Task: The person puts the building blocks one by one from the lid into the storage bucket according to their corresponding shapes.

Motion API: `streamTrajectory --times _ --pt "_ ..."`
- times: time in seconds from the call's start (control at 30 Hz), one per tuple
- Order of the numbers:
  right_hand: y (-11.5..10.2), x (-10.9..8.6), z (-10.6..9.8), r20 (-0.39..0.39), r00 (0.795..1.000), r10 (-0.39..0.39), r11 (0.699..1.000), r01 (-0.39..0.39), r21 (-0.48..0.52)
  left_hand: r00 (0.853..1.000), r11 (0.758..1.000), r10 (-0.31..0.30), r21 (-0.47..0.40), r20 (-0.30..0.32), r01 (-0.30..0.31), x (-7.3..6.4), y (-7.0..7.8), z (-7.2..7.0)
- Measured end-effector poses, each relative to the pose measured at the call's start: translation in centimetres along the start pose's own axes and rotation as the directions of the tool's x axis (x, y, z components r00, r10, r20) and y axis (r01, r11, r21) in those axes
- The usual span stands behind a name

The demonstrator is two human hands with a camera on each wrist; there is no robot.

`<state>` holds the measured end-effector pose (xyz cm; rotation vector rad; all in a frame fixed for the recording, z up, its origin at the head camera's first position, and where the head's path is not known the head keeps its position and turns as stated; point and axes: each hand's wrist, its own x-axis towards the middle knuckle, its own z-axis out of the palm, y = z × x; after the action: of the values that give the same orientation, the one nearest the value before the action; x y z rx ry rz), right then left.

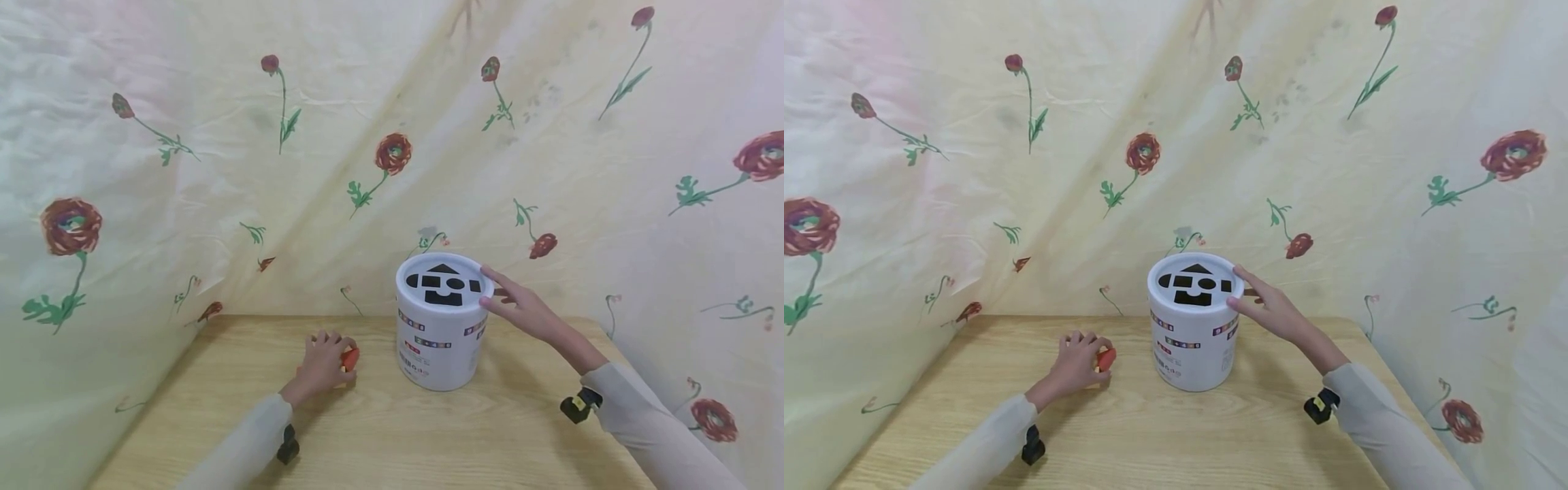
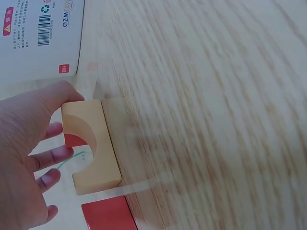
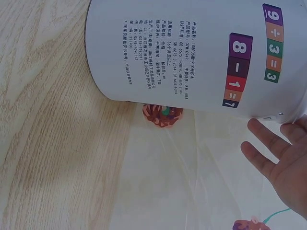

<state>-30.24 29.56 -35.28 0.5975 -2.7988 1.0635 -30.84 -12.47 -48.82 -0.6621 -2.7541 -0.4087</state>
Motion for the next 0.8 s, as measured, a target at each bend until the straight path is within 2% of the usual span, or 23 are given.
streamTrajectory --times 0.13,0.5,0.8 --pt "0.1 0.1 0.1 -0.002 1.000 -0.004 1.000 0.004 -0.001 1.000 0.999 0.008 -0.035 0.021 -0.007 0.0 0.0 -0.2" --pt "0.2 0.2 0.0 -0.004 1.000 -0.013 1.000 0.013 0.000 0.995 0.994 -0.028 -0.103 0.091 0.038 -0.4 0.0 -1.0" --pt "0.1 0.2 0.0 0.001 1.000 -0.014 1.000 0.014 0.006 0.995 0.986 -0.006 -0.168 0.099 0.023 -0.6 -0.2 -1.5"
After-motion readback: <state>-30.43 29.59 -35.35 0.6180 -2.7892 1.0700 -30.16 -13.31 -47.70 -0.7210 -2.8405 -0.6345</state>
